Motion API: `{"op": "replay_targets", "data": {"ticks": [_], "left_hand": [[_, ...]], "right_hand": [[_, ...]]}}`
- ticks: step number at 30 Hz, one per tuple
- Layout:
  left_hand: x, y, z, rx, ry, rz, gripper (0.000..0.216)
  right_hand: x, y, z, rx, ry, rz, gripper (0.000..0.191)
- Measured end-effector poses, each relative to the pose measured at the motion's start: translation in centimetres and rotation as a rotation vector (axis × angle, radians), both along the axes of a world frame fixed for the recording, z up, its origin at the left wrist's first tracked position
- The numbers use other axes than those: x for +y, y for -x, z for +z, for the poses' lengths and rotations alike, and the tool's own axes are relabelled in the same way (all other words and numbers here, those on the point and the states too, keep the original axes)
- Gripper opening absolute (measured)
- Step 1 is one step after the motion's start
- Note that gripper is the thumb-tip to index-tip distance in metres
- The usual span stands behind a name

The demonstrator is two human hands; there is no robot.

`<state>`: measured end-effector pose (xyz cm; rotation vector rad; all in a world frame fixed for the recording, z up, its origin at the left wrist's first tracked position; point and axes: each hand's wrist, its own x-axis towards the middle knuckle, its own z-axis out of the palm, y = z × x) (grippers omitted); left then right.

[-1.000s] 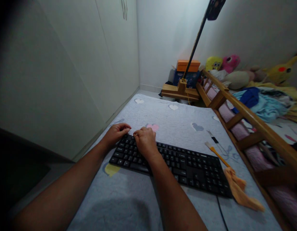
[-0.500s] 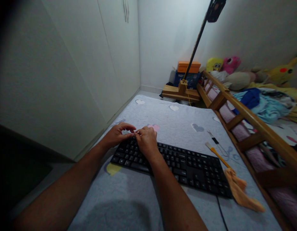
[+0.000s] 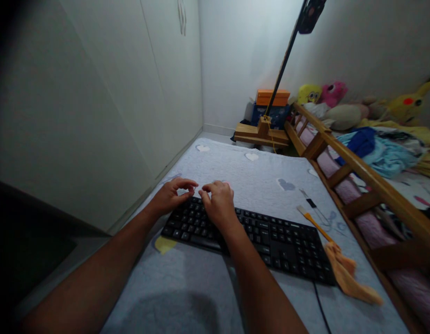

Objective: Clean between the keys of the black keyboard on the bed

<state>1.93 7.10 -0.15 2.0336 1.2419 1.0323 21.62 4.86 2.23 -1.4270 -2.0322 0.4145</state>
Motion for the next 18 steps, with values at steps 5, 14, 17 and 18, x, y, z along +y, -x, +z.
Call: {"op": "replay_targets", "data": {"ticks": [5,14,17,18], "left_hand": [[0.5,0.2,-0.8,-0.013,0.093,-0.039,0.018],[0.4,0.2,-0.3,0.090,0.082,0.005,0.016],[0.6,0.4,-0.7,0.078,0.085,0.017,0.016],[0.6,0.5,-0.8,0.066,0.102,0.018,0.017]], "right_hand": [[-1.9,-6.3,1.9,-0.083,-0.089,-0.042,0.020],[-7.1,-21.3,0.2,-0.118,-0.211,-0.405,0.028],[-8.0,-23.5,-1.3,-0.136,-0.241,-0.540,0.030],[-8.2,-23.9,-1.7,-0.138,-0.240,-0.585,0.031]]}}
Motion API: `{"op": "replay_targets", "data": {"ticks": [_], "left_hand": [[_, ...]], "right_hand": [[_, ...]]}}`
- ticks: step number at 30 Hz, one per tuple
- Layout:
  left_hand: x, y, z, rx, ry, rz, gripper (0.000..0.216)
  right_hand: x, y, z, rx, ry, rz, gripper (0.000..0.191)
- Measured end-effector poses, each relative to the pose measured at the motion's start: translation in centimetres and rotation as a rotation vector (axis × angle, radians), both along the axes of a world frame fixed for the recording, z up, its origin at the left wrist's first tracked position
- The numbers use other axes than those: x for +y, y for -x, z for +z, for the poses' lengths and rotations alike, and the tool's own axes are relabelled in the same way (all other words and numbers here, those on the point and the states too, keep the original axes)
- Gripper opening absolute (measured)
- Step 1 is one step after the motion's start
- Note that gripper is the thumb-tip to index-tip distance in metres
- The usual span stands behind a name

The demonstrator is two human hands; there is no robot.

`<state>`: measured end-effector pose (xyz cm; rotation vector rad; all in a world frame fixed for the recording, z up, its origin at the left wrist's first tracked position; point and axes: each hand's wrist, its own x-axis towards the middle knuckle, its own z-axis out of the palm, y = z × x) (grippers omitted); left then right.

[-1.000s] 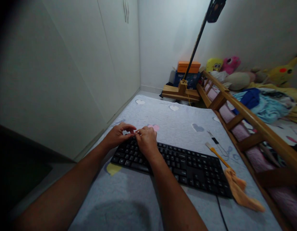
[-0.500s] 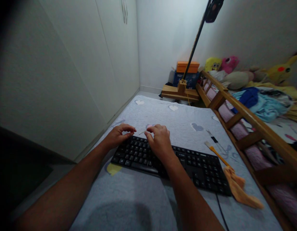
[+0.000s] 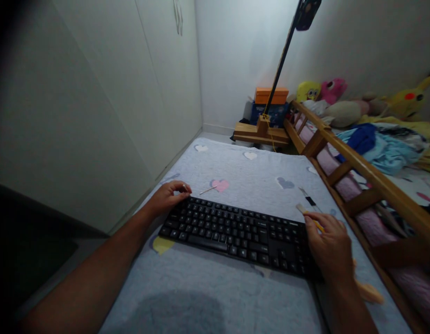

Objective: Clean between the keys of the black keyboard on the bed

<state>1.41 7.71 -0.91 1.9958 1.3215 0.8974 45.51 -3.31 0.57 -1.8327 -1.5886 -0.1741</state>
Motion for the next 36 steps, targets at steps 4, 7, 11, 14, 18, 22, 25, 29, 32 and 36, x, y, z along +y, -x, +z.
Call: {"op": "replay_targets", "data": {"ticks": [4,7,11,14,18,22,25,29,32,36], "left_hand": [[0.0,0.3,0.0,-0.014,0.083,-0.010,0.021],[-0.1,0.4,0.4,0.025,0.074,-0.025,0.021],[-0.2,0.5,0.8,0.069,0.041,-0.013,0.025],[-0.2,0.7,1.0,0.068,0.046,-0.001,0.026],[-0.2,1.0,1.0,0.047,0.064,-0.035,0.022],[-0.2,1.0,0.8,0.058,0.063,-0.017,0.022],[-0.3,0.9,0.8,0.098,0.028,-0.011,0.021],[-0.4,0.7,1.1,0.089,-0.005,-0.056,0.022],[-0.5,0.7,1.4,0.065,0.020,-0.076,0.023],[-0.5,0.7,1.4,0.079,0.049,-0.048,0.023]], "right_hand": [[-0.1,-1.0,-0.8,0.030,0.027,-0.102,0.036],[0.0,-1.5,-1.1,0.041,0.034,-0.140,0.040],[0.0,-2.0,-1.4,0.047,0.048,-0.171,0.044],[0.0,-2.5,-1.7,0.054,0.059,-0.185,0.045],[0.0,-3.4,-2.2,0.034,0.058,-0.192,0.045],[0.0,-3.7,-2.4,0.036,0.040,-0.176,0.042],[-0.1,-3.5,-2.2,0.056,0.052,-0.161,0.037],[-0.2,-3.0,-1.6,0.064,0.127,-0.162,0.034],[-0.1,-2.6,-1.4,0.082,0.119,-0.176,0.031],[0.0,-2.5,-1.4,0.089,0.118,-0.173,0.030]]}}
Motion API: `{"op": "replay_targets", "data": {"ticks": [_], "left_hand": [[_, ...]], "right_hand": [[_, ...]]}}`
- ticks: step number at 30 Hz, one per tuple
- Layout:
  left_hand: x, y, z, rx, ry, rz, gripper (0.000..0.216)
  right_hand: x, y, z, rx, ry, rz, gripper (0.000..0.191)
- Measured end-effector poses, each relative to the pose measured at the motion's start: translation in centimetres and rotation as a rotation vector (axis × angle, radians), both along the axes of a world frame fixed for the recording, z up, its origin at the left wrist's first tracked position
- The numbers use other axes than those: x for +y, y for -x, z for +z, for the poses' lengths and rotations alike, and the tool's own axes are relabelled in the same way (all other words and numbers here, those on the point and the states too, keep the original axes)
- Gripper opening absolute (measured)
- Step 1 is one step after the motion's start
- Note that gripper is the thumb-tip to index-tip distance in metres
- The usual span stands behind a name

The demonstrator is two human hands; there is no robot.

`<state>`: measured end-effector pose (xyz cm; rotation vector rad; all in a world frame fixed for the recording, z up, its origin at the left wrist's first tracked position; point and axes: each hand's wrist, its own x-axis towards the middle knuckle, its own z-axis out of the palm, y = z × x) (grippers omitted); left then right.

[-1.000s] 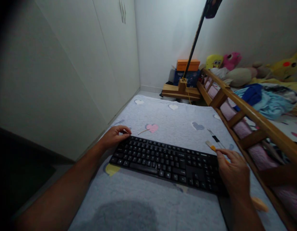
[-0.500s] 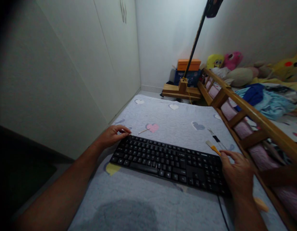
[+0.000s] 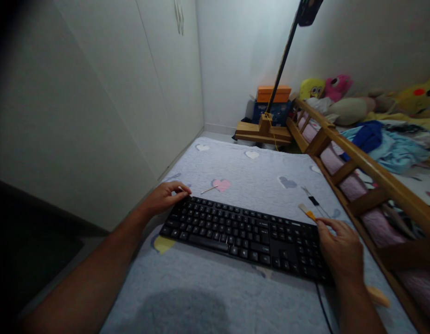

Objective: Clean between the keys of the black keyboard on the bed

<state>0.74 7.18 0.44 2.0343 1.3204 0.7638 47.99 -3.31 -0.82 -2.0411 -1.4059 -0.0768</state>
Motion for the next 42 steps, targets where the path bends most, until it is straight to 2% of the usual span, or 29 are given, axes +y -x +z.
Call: {"op": "replay_targets", "data": {"ticks": [6,13,18,27,35,42], "left_hand": [[-0.1,-0.2,-0.2,-0.006,-0.013,0.056,0.020],[-0.2,-0.1,0.6,0.073,-0.026,-0.020,0.027],[-0.2,0.2,0.8,0.004,-0.039,-0.072,0.024],[0.0,0.0,-0.1,-0.128,0.076,0.031,0.017],[-0.2,0.0,0.5,0.016,0.011,-0.003,0.022],[-0.4,0.0,1.2,0.071,-0.028,-0.029,0.028]], "right_hand": [[-0.1,-0.1,-0.2,-0.026,-0.007,0.013,0.029],[0.0,-0.4,-0.4,-0.020,-0.007,0.013,0.030],[-0.1,-0.3,-0.3,-0.007,0.027,-0.003,0.032],[-0.1,-0.4,-0.5,-0.001,0.018,-0.013,0.031],[-0.2,-0.3,-0.3,0.000,0.062,-0.007,0.035],[-0.1,-0.4,-0.5,-0.023,0.035,0.009,0.032]]}}
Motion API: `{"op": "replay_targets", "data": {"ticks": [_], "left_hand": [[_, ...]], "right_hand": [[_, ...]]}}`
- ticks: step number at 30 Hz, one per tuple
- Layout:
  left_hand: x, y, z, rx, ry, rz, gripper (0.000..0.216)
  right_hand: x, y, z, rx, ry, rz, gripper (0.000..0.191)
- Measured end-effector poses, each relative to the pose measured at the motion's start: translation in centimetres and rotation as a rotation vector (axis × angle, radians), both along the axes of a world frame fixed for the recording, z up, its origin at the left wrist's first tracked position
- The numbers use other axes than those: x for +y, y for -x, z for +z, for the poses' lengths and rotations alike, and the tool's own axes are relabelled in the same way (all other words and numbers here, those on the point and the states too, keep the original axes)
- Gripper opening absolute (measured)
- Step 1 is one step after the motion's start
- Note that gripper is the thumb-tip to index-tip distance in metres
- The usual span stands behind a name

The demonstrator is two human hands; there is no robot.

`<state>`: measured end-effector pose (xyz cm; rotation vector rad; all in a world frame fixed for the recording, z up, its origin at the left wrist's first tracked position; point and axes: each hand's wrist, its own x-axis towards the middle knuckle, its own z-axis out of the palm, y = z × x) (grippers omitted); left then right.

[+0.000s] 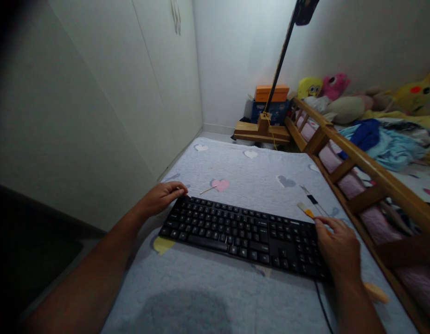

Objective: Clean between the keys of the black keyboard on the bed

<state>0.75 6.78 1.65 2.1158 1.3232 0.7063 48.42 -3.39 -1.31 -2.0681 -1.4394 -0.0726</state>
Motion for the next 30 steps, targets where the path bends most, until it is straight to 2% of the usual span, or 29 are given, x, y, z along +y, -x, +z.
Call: {"op": "replay_targets", "data": {"ticks": [7,17,23,30], "left_hand": [[0.2,0.4,-0.5,0.084,-0.033,0.008,0.019],[-0.1,0.8,-0.1,0.164,-0.093,0.038,0.019],[-0.2,0.8,0.0,0.248,-0.058,0.024,0.020],[-0.4,1.0,0.6,0.273,-0.016,0.003,0.020]], "right_hand": [[0.0,0.0,0.0,0.004,0.002,-0.005,0.030],[0.0,-0.1,-0.1,-0.012,0.006,0.014,0.031],[0.4,-0.6,-0.8,0.008,-0.053,-0.008,0.038],[0.4,-0.9,-1.1,0.013,-0.047,-0.015,0.040]]}}
